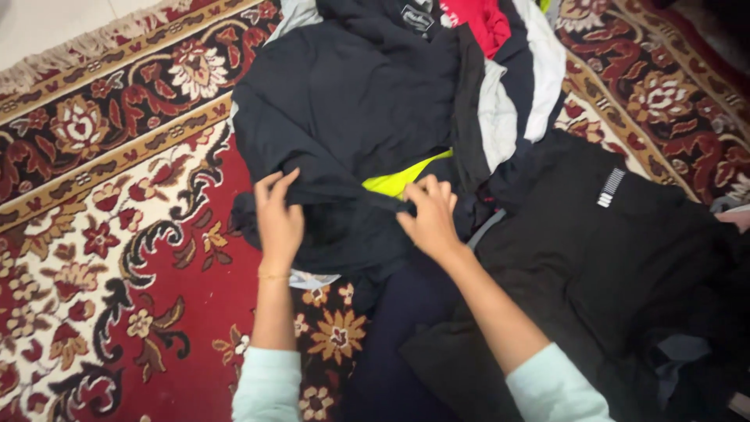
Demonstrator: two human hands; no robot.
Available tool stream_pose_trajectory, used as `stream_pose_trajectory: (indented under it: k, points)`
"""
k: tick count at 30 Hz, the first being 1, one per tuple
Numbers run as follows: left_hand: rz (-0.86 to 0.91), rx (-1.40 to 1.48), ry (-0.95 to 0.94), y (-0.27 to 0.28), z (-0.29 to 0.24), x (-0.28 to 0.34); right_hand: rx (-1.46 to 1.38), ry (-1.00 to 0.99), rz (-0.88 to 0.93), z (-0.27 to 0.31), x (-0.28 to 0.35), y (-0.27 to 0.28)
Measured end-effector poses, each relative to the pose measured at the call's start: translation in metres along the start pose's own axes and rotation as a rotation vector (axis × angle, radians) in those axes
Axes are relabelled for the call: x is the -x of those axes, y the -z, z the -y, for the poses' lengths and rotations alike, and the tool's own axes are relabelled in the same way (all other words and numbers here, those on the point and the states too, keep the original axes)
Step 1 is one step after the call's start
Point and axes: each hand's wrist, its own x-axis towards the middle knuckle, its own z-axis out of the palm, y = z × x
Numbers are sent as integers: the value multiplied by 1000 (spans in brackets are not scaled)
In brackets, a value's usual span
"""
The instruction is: The person uses a blue handheld stapler to attach white tags to the collar area of black shirts. They handle the shirts by smoothing them out on a pile of clothes on the floor, then staple the tags in place before moving to the next item.
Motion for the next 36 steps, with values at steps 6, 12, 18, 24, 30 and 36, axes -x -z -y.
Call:
stream_pose_trajectory:
  k: [6,12,18,24,30,36]
  points:
    - [-273,-95,-98,15,55,3,-330,302,9,37,69,79]
    - [71,71,-135,56,-21,7,-856,-144,543,8,155,154]
    - [614,464,38,76,-99,25,-1119,-957,-182,-75,341,209]
    - [1249,928,-383,48,-207,37,-1154,-416,-93,-96,373,297]
    - [1258,919,-355,-79,-291,60,-690,-761,-700,-69,398,306]
    - [1028,652,56,-275,-244,113,-385,-1027,-1133,-168,450,250]
